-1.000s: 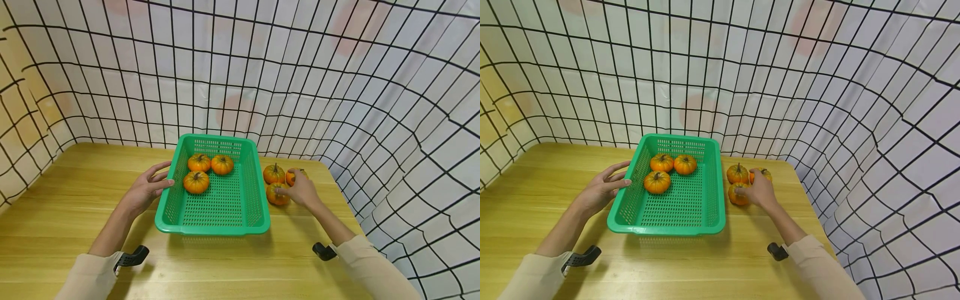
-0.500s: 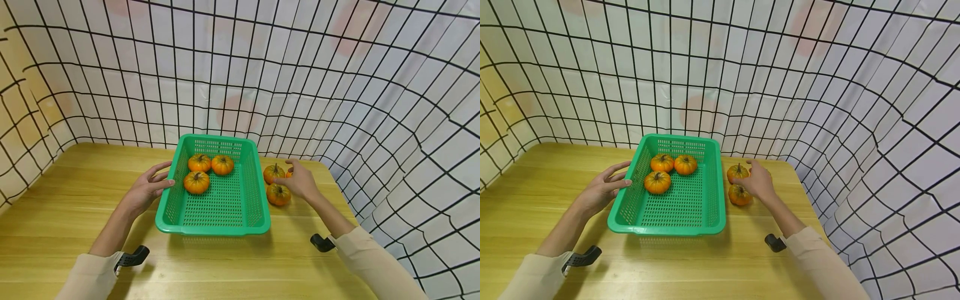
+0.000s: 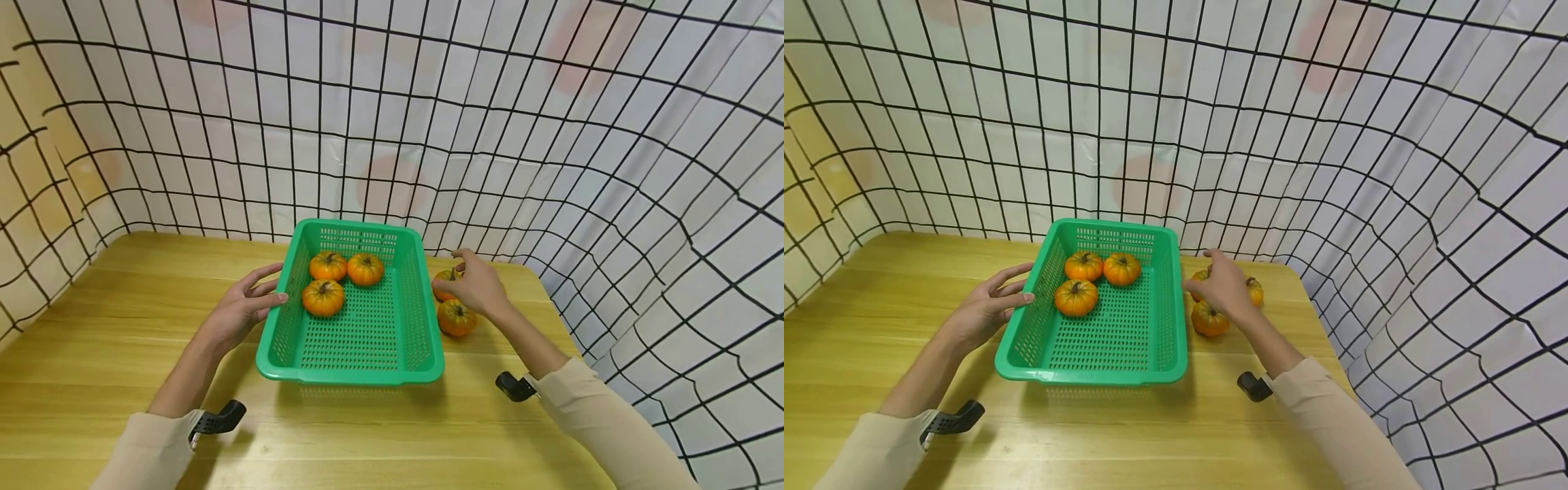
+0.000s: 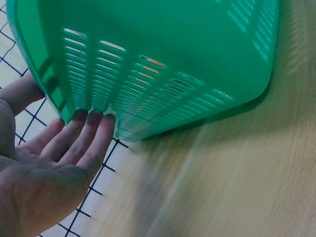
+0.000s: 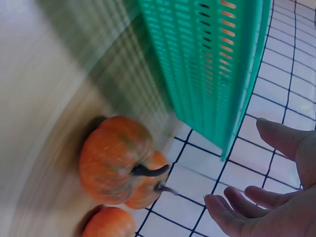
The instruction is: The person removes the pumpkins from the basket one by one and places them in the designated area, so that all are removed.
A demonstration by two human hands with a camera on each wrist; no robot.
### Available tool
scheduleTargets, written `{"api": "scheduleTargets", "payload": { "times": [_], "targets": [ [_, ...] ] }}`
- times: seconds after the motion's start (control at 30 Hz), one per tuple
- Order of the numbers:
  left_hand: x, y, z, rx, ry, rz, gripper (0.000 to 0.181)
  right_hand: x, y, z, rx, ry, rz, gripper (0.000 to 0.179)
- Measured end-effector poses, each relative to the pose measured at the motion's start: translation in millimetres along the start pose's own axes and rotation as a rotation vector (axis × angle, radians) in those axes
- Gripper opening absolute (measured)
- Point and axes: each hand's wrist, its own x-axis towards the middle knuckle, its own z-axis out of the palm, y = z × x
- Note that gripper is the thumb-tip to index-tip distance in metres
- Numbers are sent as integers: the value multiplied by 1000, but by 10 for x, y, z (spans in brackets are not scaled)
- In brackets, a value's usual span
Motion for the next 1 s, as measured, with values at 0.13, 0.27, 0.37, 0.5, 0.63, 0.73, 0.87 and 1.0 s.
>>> {"api": "scheduleTargets", "payload": {
  "times": [0.13,0.27,0.37,0.5,0.63,0.73,0.87,1.0],
  "targets": [
    [-9,8,7,4,-3,3,76,12,-117,8,9,-10,-3,78],
    [-12,11,10,8,0,5,76,39,-218,39,25,-22,-22,80],
    [-15,18,14,5,0,3,76,63,-283,72,22,-26,-27,80],
    [-20,32,20,6,1,-1,76,96,-364,121,28,-25,-48,78],
    [-23,36,24,7,2,-1,76,130,-453,175,56,-35,-64,78],
    [-23,35,28,5,4,-1,76,150,-528,212,88,-52,-63,78],
    [-20,28,28,6,6,0,75,181,-635,264,105,-69,-73,78],
    [-18,21,24,7,4,3,75,224,-752,309,98,-84,-89,77]
  ]
}}
